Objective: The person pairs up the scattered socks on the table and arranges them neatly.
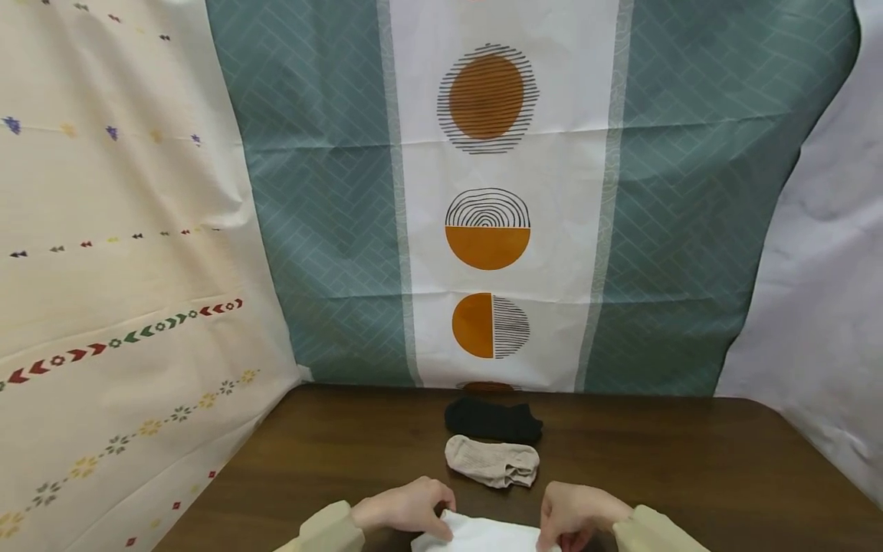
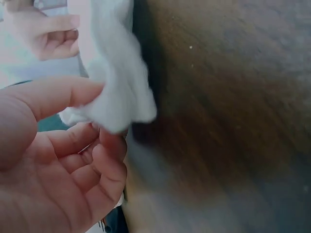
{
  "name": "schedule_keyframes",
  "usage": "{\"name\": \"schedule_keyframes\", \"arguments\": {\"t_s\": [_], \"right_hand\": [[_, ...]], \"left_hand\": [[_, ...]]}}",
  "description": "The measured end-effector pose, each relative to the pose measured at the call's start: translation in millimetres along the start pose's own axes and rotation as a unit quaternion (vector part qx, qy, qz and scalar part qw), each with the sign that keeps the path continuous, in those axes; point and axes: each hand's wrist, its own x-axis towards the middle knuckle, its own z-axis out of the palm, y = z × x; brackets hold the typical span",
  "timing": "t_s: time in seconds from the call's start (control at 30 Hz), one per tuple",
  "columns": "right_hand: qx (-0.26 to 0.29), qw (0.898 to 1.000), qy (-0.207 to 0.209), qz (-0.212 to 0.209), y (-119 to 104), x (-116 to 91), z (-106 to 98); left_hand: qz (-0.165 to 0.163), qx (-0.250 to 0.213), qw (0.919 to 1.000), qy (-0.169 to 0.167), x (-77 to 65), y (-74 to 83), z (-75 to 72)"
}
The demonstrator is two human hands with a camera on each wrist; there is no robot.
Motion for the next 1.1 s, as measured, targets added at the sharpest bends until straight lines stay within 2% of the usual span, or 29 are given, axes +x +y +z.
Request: {"name": "schedule_keyframes", "arguments": {"t_s": [0.2, 0.33, 0.63, 0.73, 0.83, 0.9, 0.97, 1.0, 1.03, 1.1], "right_hand": [[-0.038, 0.997, 0.063, 0.019, -10, 7, 4], [-0.024, 0.996, 0.080, 0.024, -13, 10, 2], [-0.031, 0.994, 0.094, 0.050, -9, 14, 1], [-0.023, 0.995, 0.093, 0.019, -6, 10, -3], [-0.021, 0.992, 0.121, -0.032, -5, 5, -19], [-0.036, 0.983, 0.169, -0.066, -7, 1, -34], [-0.080, 0.964, 0.236, -0.087, -10, -3, -51], [-0.103, 0.953, 0.269, -0.094, -11, -5, -59], [-0.130, 0.940, 0.299, -0.097, -11, -6, -66], [-0.191, 0.912, 0.349, -0.099, -8, -9, -79]], "left_hand": [[-0.046, -0.038, 0.9975, 0.038, 3.5, -6.8, -6.5], [-0.063, -0.054, 0.9945, 0.063, 7.0, -15.3, -10.6], [-0.078, -0.088, 0.9918, 0.050, 8.3, -21.7, -4.8], [-0.085, -0.118, 0.9879, 0.055, 5.5, -22.6, -7.7], [-0.080, -0.130, 0.9848, 0.082, 2.3, -25.0, -18.7], [-0.071, -0.107, 0.9834, 0.128, 1.3, -30.1, -30.1], [-0.060, -0.052, 0.9777, 0.194, 1.1, -38.5, -42.8], [-0.058, -0.013, 0.9709, 0.232, 1.3, -43.9, -48.7], [-0.056, 0.036, 0.9606, 0.270, 1.7, -49.8, -54.2], [-0.070, 0.116, 0.9356, 0.326, 2.6, -62.9, -63.7]]}}
